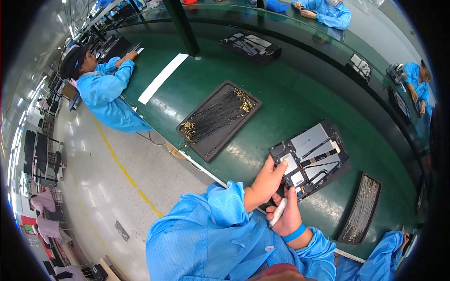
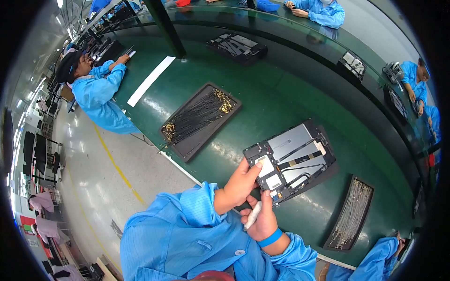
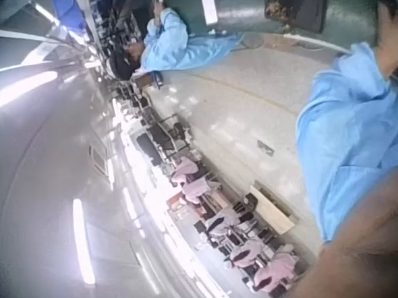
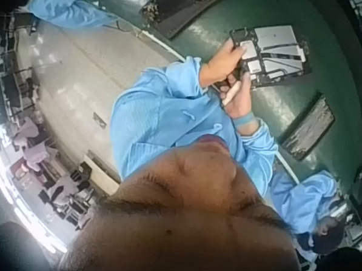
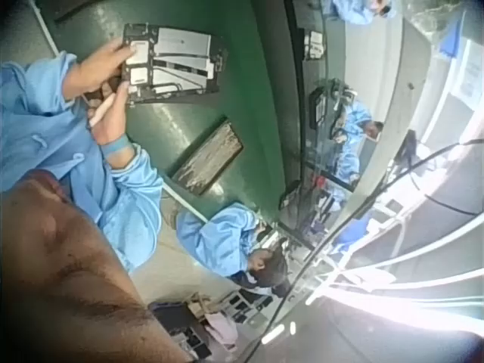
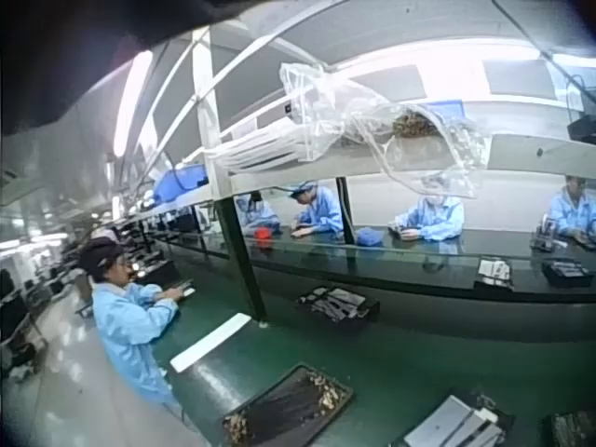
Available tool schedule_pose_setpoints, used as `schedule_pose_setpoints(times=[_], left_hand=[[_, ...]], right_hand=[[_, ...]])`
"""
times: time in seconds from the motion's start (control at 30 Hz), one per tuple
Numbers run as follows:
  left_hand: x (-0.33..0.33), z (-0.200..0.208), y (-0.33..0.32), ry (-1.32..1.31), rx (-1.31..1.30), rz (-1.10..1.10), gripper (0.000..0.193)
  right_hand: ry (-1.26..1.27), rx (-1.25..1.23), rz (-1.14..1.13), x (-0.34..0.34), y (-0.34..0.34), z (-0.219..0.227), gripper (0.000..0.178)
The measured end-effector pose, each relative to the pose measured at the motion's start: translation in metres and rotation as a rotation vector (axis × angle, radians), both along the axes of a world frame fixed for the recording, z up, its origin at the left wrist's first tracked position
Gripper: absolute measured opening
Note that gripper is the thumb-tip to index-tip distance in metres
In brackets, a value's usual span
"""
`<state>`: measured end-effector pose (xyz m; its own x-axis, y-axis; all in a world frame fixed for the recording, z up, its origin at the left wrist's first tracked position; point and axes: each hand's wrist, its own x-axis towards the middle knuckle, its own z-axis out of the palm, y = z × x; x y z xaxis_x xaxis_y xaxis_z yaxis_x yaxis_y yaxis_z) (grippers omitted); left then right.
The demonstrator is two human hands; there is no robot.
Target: The person assembles internal components into a tablet housing and connects ribbon cables to the electronic device. This is done using tweezers and a precision pick to manipulate the small parts.
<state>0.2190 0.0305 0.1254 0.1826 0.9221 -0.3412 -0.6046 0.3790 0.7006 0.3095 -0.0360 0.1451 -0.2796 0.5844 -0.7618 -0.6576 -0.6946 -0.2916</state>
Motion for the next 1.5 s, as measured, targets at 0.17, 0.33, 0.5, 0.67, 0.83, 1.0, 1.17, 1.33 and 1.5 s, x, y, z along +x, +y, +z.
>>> schedule_pose_setpoints(times=[0.17,0.33,0.5,0.67,0.83,1.0,1.17,1.33,1.5], left_hand=[[-0.02,0.018,0.009,0.098,0.065,-0.142,0.029],[-0.05,0.026,0.03,0.308,0.179,-0.467,0.031],[-0.056,0.015,0.066,1.38,0.591,-0.139,0.035],[-0.076,0.01,0.132,1.732,0.793,0.206,0.026],[-0.077,-0.01,0.166,1.972,0.538,0.253,0.028],[-0.071,-0.026,0.185,2.112,0.46,0.239,0.023],[-0.067,0.034,0.16,1.721,0.94,0.167,0.014],[-0.042,0.083,0.096,1.298,1.674,0.148,0.011],[-0.04,0.094,0.027,1.197,1.737,-0.209,0.016]], right_hand=[[-0.139,0.19,0.439,-0.003,-0.016,-0.008,0.036],[-0.1,0.163,0.726,0.004,-0.016,-0.026,0.044],[-0.091,0.235,0.813,0.011,-0.003,-0.024,0.05],[-0.11,0.303,0.898,0.026,0.003,-0.021,0.051],[-0.033,0.354,1.058,0.03,0.011,-0.021,0.051],[-0.002,0.346,1.086,0.038,0.014,-0.028,0.051],[-0.004,0.335,1.034,0.036,0.016,-0.018,0.047],[0.073,0.304,1.006,0.047,0.022,-0.035,0.039],[-0.017,0.311,0.659,0.05,0.033,-0.038,0.039]])
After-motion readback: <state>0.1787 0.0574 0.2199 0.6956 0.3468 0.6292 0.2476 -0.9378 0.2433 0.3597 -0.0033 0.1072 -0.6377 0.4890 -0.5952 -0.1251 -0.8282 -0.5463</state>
